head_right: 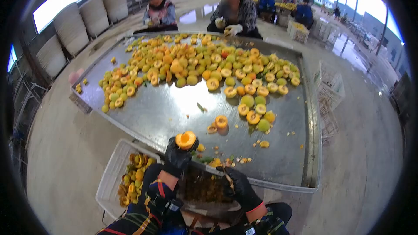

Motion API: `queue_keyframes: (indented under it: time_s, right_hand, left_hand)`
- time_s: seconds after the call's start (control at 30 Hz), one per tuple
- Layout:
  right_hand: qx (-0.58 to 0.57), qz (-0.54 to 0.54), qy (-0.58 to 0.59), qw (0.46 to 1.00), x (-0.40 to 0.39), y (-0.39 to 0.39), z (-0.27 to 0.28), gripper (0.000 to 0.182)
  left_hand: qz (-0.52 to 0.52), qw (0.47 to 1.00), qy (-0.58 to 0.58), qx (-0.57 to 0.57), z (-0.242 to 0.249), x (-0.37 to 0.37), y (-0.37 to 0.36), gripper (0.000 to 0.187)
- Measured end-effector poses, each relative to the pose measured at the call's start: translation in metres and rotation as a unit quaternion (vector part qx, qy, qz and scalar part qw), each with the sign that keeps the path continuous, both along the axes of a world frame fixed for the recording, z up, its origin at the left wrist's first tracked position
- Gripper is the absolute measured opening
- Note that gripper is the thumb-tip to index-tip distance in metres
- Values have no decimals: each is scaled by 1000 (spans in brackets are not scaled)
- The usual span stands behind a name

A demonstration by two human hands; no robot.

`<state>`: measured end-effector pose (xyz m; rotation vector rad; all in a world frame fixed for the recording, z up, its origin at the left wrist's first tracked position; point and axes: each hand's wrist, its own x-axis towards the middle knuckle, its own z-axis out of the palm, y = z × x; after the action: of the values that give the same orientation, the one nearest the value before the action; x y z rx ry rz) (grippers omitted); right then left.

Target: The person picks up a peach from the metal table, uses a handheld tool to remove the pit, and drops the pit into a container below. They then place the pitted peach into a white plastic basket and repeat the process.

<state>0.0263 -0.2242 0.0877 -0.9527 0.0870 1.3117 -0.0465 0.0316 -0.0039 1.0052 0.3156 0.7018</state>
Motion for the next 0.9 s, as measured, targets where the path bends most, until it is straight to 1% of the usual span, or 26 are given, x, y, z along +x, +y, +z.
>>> queue_keyframes:
  time_s: [0.03,0.1,0.13,0.17,0.23,0.27,0.3,0.37,0.43,0.47,0.5,0.57,0.6,0.63,0.67,0.7,0.73,0.77,0.8,0.83,0.9]
  right_hand:
    - [-7,-6,-52,999,-3,1,0,38]
    - [25,17,-44,999,0,2,0,42]
    - [25,12,-57,998,-1,3,4,41]
    - [31,10,-62,998,-3,0,3,41]
    - [81,25,-141,986,-2,-2,-3,39]
    - [74,34,-196,977,-2,-3,-5,38]
    - [78,34,-198,976,-3,-3,-1,38]
    - [61,8,-157,986,-5,-1,7,38]
    - [63,11,-168,984,-5,-2,1,37]
    - [64,13,-179,982,-5,-3,-4,36]
    - [65,12,-179,982,-4,-4,-9,36]
    - [65,26,-265,962,-4,-4,-17,33]
    - [66,25,-262,962,-5,-4,-19,33]
    - [67,26,-224,972,-5,-5,-19,32]
    - [68,26,-185,980,-4,-5,-19,31]
    - [65,25,-179,981,-4,-4,-17,31]
    - [76,23,-174,982,-5,-5,-17,29]
    - [84,24,-168,982,-7,-5,-17,28]
    - [79,24,-100,992,-5,-3,-17,27]
    - [73,26,-90,993,-6,-2,-12,27]
    - [57,18,-140,988,-15,-4,8,37]
  left_hand:
    - [-42,972,-39,-230,48,-6,-10,48]
    - [-21,908,-147,-392,24,-3,8,47]
    - [-28,910,-155,-383,30,-4,12,47]
    - [-16,909,-136,-393,33,-7,13,48]
    - [-6,909,-119,-399,35,-14,19,48]
    - [-1,910,-123,-396,32,-16,25,49]
    - [3,911,-127,-393,35,-19,28,51]
    - [10,922,-117,-370,38,-30,33,51]
    - [65,905,-98,-409,37,-41,41,50]
    - [-192,888,-216,-357,20,-70,70,50]
    - [-35,914,-177,-364,15,-77,78,51]
    - [93,922,-146,-345,20,-102,93,47]
    - [106,916,-143,-360,19,-121,103,45]
    - [117,908,-139,-376,17,-140,112,43]
    - [157,919,-115,-342,16,-155,116,42]
    - [196,927,-89,-307,14,-171,119,40]
    - [188,947,-78,-249,18,-184,120,38]
    - [230,926,-41,-298,21,-198,120,35]
    - [237,934,-7,-265,7,-216,125,37]
    - [241,942,27,-231,-14,-240,142,39]
    - [192,971,76,-117,-67,-283,185,41]
